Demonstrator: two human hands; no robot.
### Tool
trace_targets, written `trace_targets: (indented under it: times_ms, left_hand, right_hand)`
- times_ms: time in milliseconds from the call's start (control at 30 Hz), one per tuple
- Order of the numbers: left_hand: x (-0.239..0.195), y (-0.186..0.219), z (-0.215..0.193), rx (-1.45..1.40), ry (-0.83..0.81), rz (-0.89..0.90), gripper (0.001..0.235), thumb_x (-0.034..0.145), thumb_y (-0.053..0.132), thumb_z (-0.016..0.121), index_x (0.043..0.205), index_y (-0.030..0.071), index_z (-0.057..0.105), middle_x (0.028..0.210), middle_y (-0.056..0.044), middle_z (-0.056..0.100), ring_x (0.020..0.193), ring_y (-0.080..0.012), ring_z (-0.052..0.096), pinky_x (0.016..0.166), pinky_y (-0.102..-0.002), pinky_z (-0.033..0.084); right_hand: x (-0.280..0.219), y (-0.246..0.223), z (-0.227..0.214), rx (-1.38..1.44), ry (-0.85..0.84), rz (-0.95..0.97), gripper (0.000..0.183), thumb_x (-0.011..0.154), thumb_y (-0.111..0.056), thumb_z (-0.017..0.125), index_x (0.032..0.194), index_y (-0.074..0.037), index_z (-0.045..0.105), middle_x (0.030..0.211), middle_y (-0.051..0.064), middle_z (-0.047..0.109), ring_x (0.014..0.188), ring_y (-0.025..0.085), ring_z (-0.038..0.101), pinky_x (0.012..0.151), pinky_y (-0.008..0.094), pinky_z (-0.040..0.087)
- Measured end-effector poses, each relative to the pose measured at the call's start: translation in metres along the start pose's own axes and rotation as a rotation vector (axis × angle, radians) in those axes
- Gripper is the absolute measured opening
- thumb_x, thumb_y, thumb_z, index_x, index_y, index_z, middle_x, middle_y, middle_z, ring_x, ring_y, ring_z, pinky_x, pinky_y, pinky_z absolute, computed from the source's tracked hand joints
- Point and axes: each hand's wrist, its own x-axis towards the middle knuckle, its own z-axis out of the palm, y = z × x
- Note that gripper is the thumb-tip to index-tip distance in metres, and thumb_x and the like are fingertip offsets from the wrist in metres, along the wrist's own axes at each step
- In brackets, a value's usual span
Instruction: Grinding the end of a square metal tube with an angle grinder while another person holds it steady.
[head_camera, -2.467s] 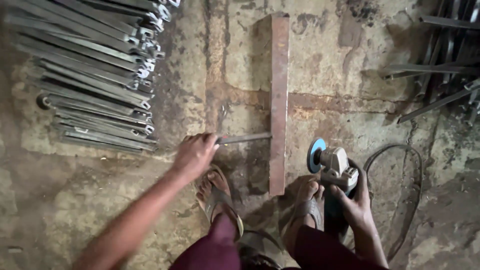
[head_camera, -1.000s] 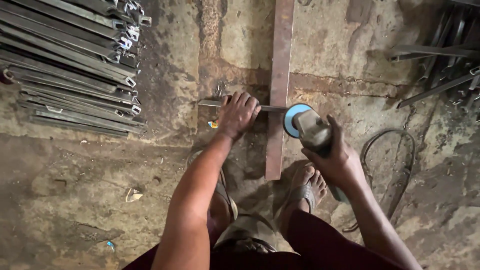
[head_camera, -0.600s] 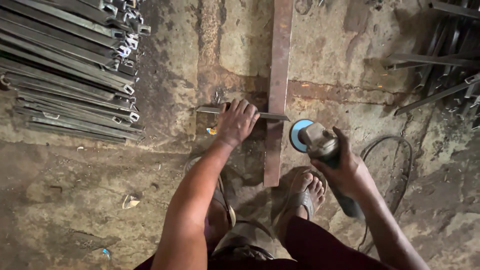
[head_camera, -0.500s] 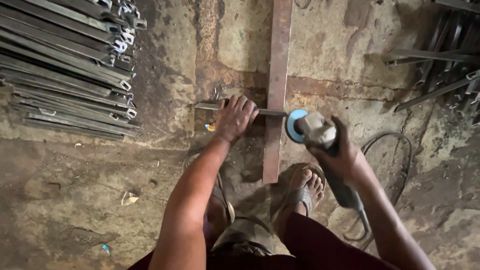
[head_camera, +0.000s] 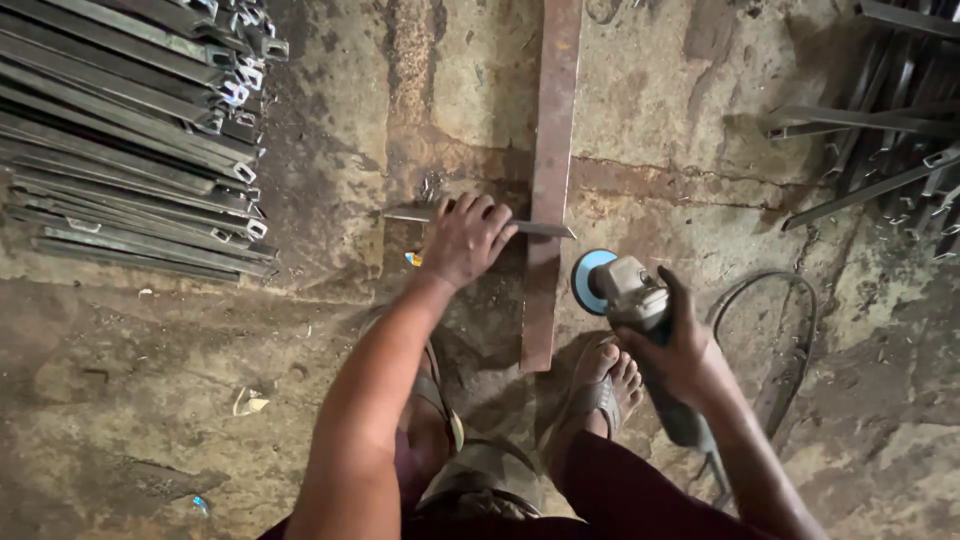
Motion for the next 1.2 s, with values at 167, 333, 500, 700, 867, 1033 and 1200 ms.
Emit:
trace_targets:
  times_ms: [167,333,500,700,867,1033,1200]
  left_hand:
    - [0.02,-0.009,-0.004,-0.048,-0.005,0.043,0.032,0.107,0.043,0.054,0.102,0.014,0.067,0.103,-0.004,0.067,0.108,-0.026,0.064,0.093,-0.049,0.051]
    - [0.02,-0.008,0.002,-0.017,-0.04,-0.012,0.034,0.105,0.045,0.054,0.099,0.015,0.069,0.1,-0.005,0.066,0.107,-0.025,0.063,0.093,-0.051,0.051]
    - [0.02,-0.003,-0.012,-0.011,-0.041,-0.006,0.033,0.104,0.045,0.053,0.1,0.015,0.069,0.101,-0.004,0.066,0.109,-0.0259,0.062,0.094,-0.054,0.049]
    - [0.021,-0.008,-0.009,-0.063,-0.022,-0.012,0.032,0.105,0.043,0.053,0.103,0.015,0.069,0.103,-0.005,0.066,0.108,-0.0268,0.062,0.095,-0.054,0.048]
    - [0.021,-0.005,-0.005,-0.032,-0.028,-0.012,0.033,0.104,0.045,0.054,0.098,0.015,0.067,0.1,-0.004,0.066,0.106,-0.0263,0.063,0.091,-0.053,0.048]
    - [0.022,-0.007,-0.012,-0.004,-0.071,0.025,0.037,0.105,0.046,0.052,0.101,0.013,0.067,0.103,-0.007,0.066,0.107,-0.0278,0.062,0.094,-0.052,0.049]
    - [0.014,-0.02,-0.002,-0.077,-0.037,0.126,0.035,0.102,0.041,0.056,0.111,0.009,0.068,0.107,-0.011,0.068,0.103,-0.0263,0.065,0.084,-0.048,0.054]
  right_hand:
    - [0.003,-0.007,0.015,0.086,0.182,-0.102,0.105,0.078,-0.034,0.084,0.16,-0.019,0.02,0.136,0.031,0.061,0.118,0.042,0.066,0.097,0.052,0.056]
    - [0.01,-0.035,0.02,0.175,0.26,-0.104,0.103,0.079,-0.031,0.084,0.16,-0.017,0.022,0.131,0.029,0.065,0.116,0.044,0.068,0.094,0.051,0.056]
    - [-0.004,-0.033,0.029,0.112,0.207,0.0,0.105,0.078,-0.032,0.084,0.16,-0.016,0.021,0.124,0.031,0.067,0.112,0.047,0.068,0.09,0.052,0.056]
    - [-0.008,-0.027,0.034,0.133,0.216,-0.088,0.107,0.075,-0.034,0.085,0.159,-0.014,0.021,0.13,0.031,0.064,0.114,0.047,0.067,0.09,0.051,0.056]
    - [0.003,-0.043,0.029,0.158,0.273,-0.049,0.105,0.078,-0.033,0.084,0.161,-0.015,0.022,0.128,0.029,0.066,0.114,0.045,0.068,0.092,0.05,0.056]
    - [-0.004,-0.032,0.043,0.176,0.268,-0.159,0.104,0.078,-0.03,0.085,0.158,-0.011,0.021,0.129,0.032,0.064,0.115,0.047,0.067,0.09,0.052,0.056]
    - [-0.02,-0.022,0.043,0.141,0.187,-0.077,0.105,0.076,-0.031,0.085,0.159,-0.014,0.022,0.13,0.029,0.064,0.116,0.046,0.067,0.092,0.051,0.056]
